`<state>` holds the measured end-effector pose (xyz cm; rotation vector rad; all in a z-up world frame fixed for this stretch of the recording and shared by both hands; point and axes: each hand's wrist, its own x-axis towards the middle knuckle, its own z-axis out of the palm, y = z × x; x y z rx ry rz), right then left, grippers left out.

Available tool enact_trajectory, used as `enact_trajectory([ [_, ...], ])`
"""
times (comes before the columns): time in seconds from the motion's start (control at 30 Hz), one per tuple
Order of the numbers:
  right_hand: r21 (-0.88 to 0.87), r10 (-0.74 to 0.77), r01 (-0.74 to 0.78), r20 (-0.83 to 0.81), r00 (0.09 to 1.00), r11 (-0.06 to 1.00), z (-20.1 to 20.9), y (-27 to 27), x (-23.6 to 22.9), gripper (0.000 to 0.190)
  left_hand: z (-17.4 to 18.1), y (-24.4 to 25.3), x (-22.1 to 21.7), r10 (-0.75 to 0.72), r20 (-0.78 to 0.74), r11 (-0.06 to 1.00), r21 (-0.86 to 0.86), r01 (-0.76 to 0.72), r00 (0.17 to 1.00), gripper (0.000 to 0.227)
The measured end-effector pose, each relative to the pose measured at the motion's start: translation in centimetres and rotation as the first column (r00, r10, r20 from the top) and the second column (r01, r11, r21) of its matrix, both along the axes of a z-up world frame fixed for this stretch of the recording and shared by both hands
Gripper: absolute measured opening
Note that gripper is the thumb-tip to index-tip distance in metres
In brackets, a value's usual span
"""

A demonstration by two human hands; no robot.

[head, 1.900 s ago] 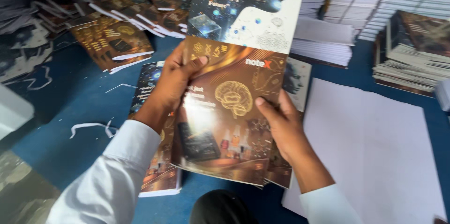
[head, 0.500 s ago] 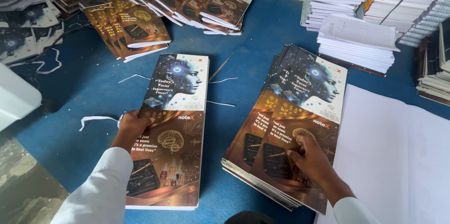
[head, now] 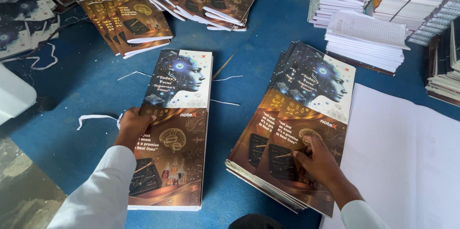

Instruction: The person assembles notebooks by inserting loose index pages into printed covers. They pick up a cover, place an index sheet inside, and then stack the completed unit. This process is repeated multiple times.

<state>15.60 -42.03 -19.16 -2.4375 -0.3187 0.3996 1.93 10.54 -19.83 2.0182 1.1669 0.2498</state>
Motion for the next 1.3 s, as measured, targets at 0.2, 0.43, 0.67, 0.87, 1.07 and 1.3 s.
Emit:
enact_trajectory([
  [0.2,-0.022,-0.009,0.008,-0.023,1.000,1.000,0.1,0.1,-0.1,0.066,-1.2,0.5,1.9,-0.037,-0.345,0.962,0.242,0.127,0.938,0.053],
  [0.43,0.067,0.007,-0.010,0.052,0.999,0.998,-0.6,-0.3,-0.1,0.064,0.2,-1.4,2.2,0.108,-0.407,0.984,0.172,-0.040,0.907,0.055],
  [0.67,0.157,-0.036,0.045,-0.059,0.998,0.987,-0.3,-1.5,-0.3,0.052,0.4,-5.3,2.2,0.080,-0.383,0.818,0.553,0.159,0.920,0.062],
  [0.87,0.424,-0.074,0.080,-0.030,0.997,0.902,-0.8,-4.8,-1.6,0.044,2.7,-14.1,5.1,-0.187,-0.145,0.712,0.661,0.235,0.972,0.058],
  [1.07,0.409,-0.270,0.234,0.032,0.962,0.882,-1.6,-7.5,-3.6,0.046,5.3,-22.6,6.7,-0.471,0.029,0.713,0.601,0.361,0.881,0.055],
  [1.3,-0.021,-0.395,0.396,0.031,0.918,0.918,-2.3,-9.7,-3.8,0.071,7.0,-32.5,8.8,-0.602,0.006,0.772,0.261,0.580,0.798,0.051],
])
